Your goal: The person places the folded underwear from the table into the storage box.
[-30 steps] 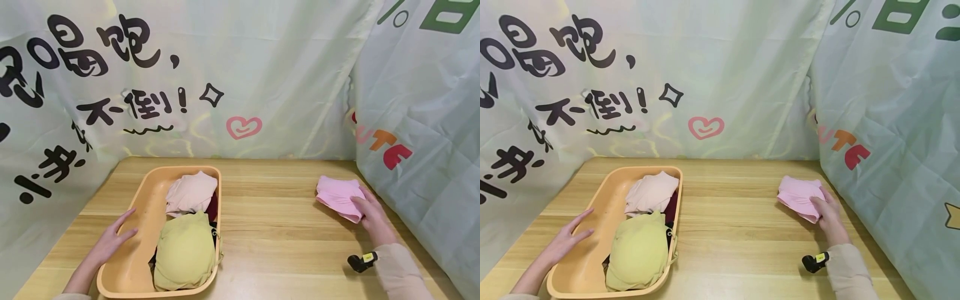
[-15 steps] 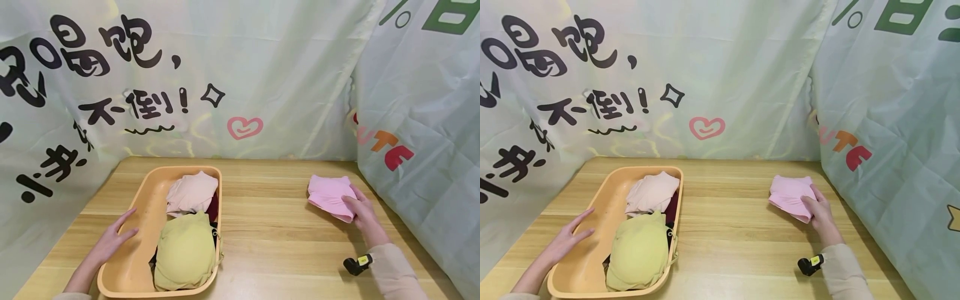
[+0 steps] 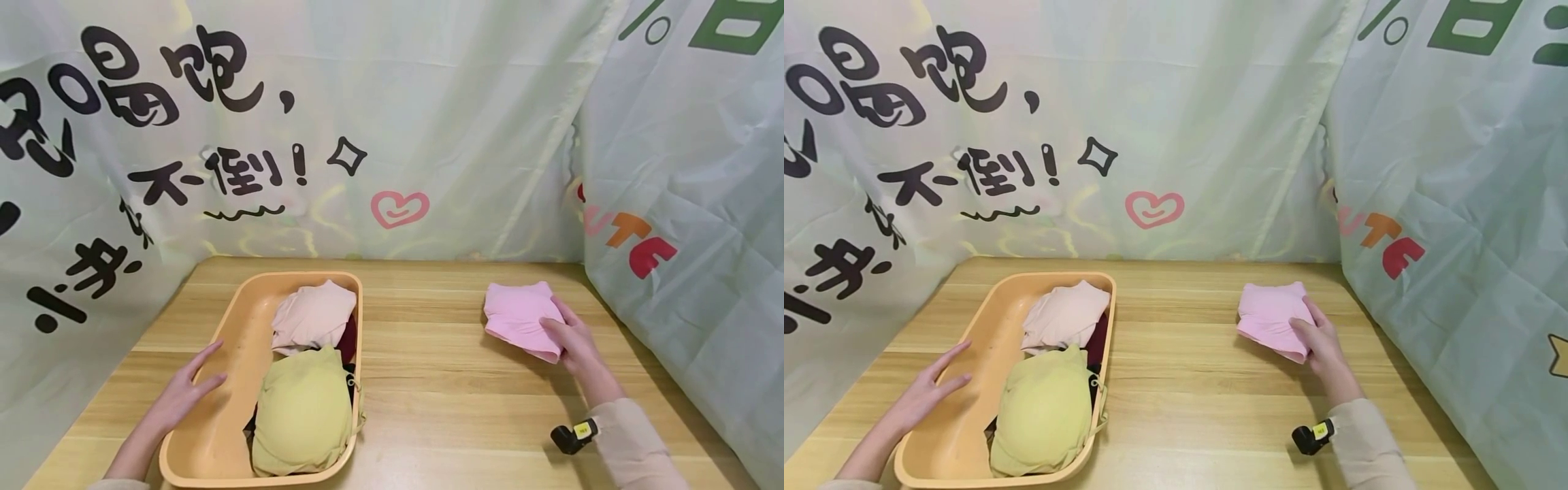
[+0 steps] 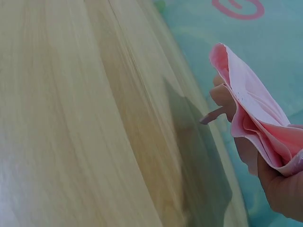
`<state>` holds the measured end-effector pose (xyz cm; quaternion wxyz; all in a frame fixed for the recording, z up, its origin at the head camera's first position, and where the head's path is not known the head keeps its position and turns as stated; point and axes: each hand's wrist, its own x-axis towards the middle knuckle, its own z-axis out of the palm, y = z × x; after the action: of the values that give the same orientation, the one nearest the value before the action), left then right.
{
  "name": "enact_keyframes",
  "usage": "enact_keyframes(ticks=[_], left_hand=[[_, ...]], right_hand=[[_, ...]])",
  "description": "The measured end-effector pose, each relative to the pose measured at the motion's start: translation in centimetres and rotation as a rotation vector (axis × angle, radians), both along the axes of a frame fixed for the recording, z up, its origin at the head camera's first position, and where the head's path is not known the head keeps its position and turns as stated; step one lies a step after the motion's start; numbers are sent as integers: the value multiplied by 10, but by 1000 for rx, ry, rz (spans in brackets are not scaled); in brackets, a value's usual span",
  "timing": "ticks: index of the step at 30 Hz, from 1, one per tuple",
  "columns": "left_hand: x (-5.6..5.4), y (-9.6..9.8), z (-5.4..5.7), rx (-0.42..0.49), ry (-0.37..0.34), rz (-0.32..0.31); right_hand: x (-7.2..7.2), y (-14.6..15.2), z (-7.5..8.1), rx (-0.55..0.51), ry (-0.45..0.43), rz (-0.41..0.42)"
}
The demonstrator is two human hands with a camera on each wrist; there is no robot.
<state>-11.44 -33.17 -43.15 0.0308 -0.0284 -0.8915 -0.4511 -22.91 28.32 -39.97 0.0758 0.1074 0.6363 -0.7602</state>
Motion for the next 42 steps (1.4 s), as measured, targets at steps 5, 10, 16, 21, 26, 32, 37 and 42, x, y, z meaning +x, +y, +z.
enact_keyframes(ticks=[5,10,16,21,26,32,37,42], left_hand=[[1,1,0,-4,-6,0],[2,0,1,-6,-4,2],[2,-2,1,-25,-6,5],[1,-1,1,-28,-14,2],[1,0,1,-29,-14,1],[0,0,1,-21,-26,5],[-1,0,1,-24,-28,7],[-1,0,0,-24,-35,8]], right_hand=[[2,-8,4,-2,21,21],[2,-18,9,34,29,32],[0,-31,12,44,51,41],[0,-41,14,28,63,64],[0,-50,15,19,91,89],[-1,-60,14,44,122,113],[-1,-67,12,62,129,121],[-1,-76,10,61,133,136]])
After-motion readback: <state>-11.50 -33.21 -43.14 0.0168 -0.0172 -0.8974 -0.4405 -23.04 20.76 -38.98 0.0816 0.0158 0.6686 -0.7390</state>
